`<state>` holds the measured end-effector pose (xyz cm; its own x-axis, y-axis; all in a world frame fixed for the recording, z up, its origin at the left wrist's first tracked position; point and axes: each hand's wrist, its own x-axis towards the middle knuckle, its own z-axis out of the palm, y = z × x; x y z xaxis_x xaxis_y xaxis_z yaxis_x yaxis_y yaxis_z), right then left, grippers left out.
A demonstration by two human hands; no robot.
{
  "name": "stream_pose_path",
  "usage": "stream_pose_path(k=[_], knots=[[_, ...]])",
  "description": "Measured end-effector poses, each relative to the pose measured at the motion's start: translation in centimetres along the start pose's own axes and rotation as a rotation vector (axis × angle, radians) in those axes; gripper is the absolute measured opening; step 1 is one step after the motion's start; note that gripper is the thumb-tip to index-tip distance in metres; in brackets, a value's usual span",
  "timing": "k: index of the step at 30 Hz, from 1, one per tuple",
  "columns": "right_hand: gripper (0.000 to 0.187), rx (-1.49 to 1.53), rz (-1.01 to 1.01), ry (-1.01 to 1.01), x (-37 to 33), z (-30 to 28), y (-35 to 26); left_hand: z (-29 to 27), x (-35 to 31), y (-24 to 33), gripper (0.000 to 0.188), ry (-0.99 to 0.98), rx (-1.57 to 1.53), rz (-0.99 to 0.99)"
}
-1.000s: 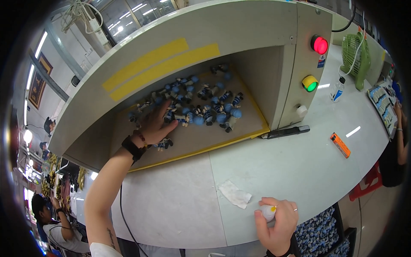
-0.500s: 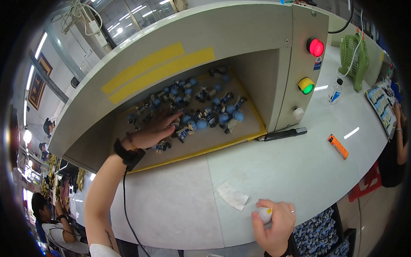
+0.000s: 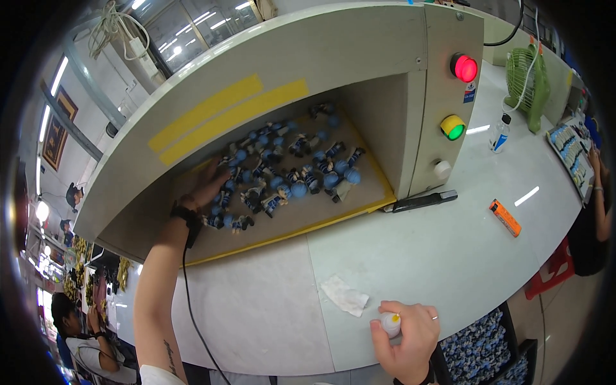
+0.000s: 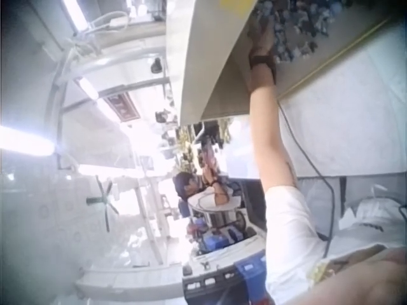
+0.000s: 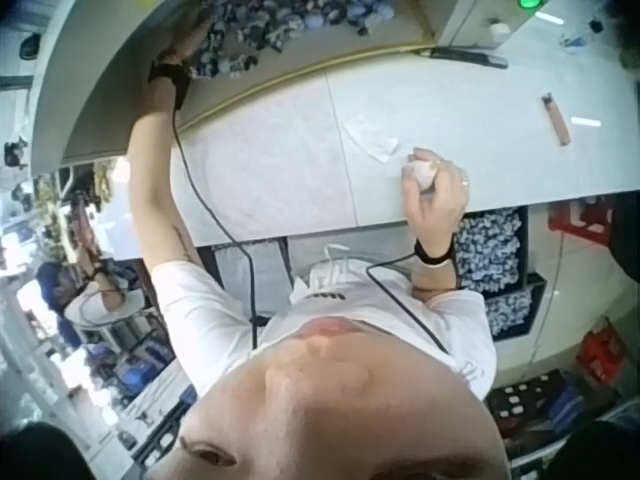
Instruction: Applying glue to small toy figurines and organizing them into a storage bin.
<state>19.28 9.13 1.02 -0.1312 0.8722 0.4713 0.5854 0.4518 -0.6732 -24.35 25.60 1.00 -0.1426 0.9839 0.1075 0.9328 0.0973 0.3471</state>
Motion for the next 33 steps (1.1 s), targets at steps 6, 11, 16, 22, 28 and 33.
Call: stream_pose_path(k=[6,11,16,22,28,33], knots=[[0.017,-0.026,0.022,0.004,0.1,0.0,-0.1,3.4,1.9,5.5,0.061,0.001,0.048,0.242],[0.016,-0.019,-0.003,0.024,-0.1,0.0,-0.2,2.4,1.8,6.1,0.06,0.015,0.123,0.24],[0.017,0.009,-0.015,-0.02,-0.1,-0.3,1.1,-0.8,-2.9,8.4,0.065,-0.033,0.096,0.134],[0.018,0.004,-0.041,-0.014,-0.2,-0.1,1.0,-0.2,-8.7,8.6,0.065,-0.107,0.051,0.29],[0.019,0.007,-0.065,0.02,-0.2,-0.3,1.6,2.1,-2.2,5.4,0.053,-0.071,-0.097,0.283],[0.019,0.009,-0.09,0.028,-0.2,0.1,1.3,4.4,1.2,5.2,0.05,0.106,0.009,0.216]])
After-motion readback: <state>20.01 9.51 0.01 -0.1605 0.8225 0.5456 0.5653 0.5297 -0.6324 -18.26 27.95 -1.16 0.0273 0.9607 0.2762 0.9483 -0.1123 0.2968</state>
